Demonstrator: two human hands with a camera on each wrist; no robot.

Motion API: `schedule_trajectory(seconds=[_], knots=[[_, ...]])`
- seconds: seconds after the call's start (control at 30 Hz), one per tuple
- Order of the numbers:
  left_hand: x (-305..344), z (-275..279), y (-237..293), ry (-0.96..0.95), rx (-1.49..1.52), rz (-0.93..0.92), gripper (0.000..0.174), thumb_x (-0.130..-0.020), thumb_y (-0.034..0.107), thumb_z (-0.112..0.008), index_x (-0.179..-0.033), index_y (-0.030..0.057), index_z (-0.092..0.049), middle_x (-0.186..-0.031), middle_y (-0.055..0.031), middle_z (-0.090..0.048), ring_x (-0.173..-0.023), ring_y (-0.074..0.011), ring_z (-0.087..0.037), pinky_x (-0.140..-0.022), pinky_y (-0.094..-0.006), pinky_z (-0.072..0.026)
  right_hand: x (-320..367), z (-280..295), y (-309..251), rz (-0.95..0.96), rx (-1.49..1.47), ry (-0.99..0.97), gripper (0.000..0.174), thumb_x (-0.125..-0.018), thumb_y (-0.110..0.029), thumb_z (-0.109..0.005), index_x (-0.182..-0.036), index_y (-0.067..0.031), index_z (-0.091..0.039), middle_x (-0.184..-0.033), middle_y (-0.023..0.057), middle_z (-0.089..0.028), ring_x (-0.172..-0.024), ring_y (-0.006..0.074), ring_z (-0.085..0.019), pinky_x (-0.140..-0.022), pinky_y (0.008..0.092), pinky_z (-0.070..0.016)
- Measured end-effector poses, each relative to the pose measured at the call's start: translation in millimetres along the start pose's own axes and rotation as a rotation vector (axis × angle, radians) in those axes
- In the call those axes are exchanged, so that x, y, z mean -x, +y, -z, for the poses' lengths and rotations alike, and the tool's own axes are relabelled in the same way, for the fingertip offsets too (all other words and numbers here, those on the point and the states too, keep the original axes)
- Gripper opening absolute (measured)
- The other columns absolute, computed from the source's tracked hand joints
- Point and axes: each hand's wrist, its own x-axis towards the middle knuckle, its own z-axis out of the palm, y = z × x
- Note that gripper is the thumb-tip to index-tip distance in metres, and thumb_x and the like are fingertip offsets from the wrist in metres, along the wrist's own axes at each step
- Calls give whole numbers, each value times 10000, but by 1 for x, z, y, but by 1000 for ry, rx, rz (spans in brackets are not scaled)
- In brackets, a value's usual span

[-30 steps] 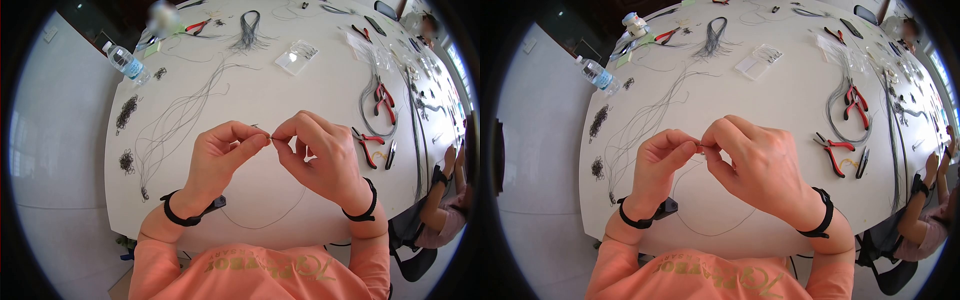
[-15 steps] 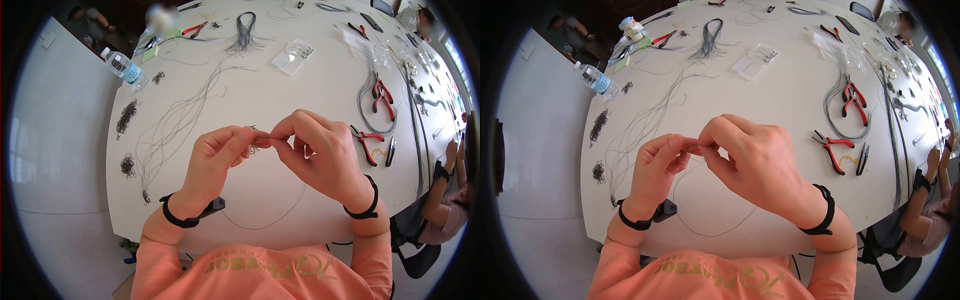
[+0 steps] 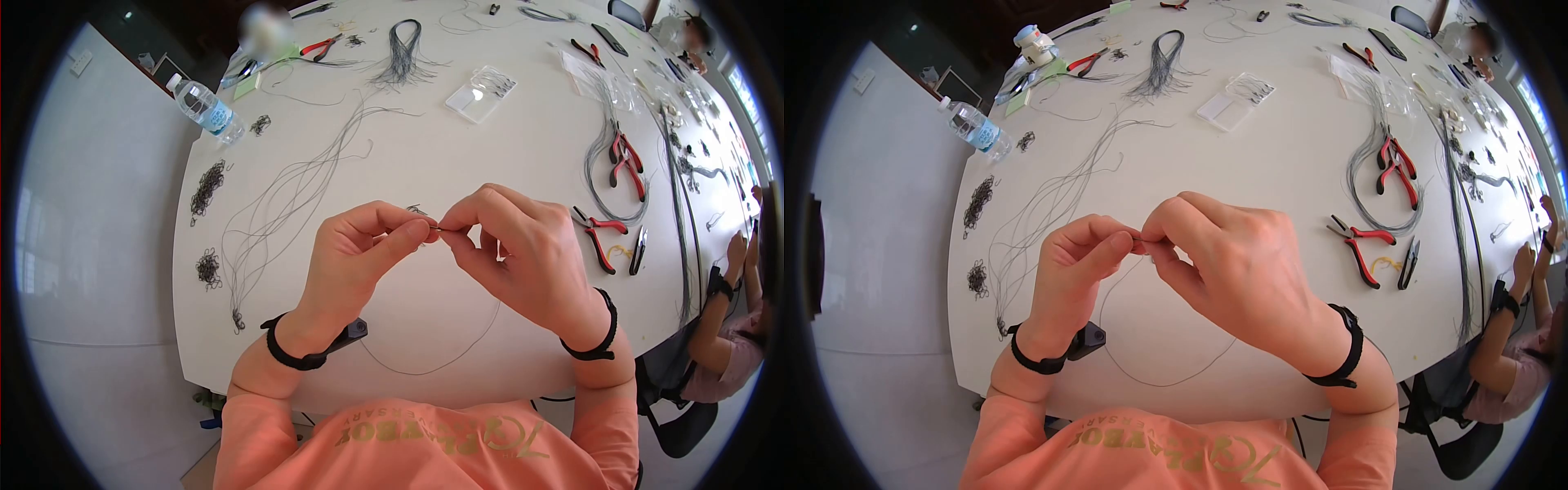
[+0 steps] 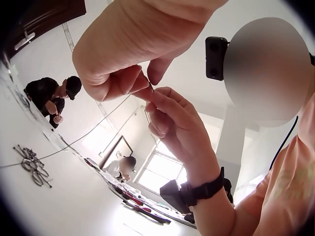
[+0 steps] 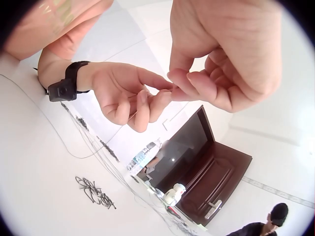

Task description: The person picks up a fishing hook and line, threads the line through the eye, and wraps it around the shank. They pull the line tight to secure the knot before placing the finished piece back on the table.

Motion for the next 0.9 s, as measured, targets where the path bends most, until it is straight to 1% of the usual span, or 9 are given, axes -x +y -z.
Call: schedule_trajectory(seconds=[0.07, 0.17, 0.37, 0.9], knots=[[0, 0, 0, 5, 6, -5, 98, -957, 34, -683, -1028, -19, -725, -973, -86, -739, -933, -137, -690, -843, -266, -546, 0, 0, -1, -92, -71, -25, 143, -787, -32, -737, -847, -90, -621, -751, 0, -654, -512, 162, -590, -467, 298, -431], [0, -1, 2, 16, -25, -12, 98, -959, 40, -684, -1026, -20, -725, -969, -87, -738, -935, -139, -692, -835, -264, -546, -1, 2, -3, -106, -84, -35, 139, -784, -32, -733, -849, -91, -625, -758, -1, -663, -501, 151, -587, -465, 291, -431], [1, -2, 1, 24, -6, -8, 93, -952, 42, -694, -1018, -16, -725, -965, -84, -739, -938, -139, -697, -823, -253, -544, 0, 1, -2, -75, -68, -24, 143, -775, -16, -723, -843, -87, -619, -750, 3, -658, -499, 149, -589, -462, 286, -430], [1, 0, -2, 28, -11, -35, 91, -946, 33, -698, -1021, -16, -717, -976, -84, -738, -947, -153, -707, -821, -252, -553, -1, 3, -5, -99, -103, -2, 150, -764, -6, -706, -805, -75, -580, -711, 16, -646, -483, 156, -577, -442, 281, -421]])
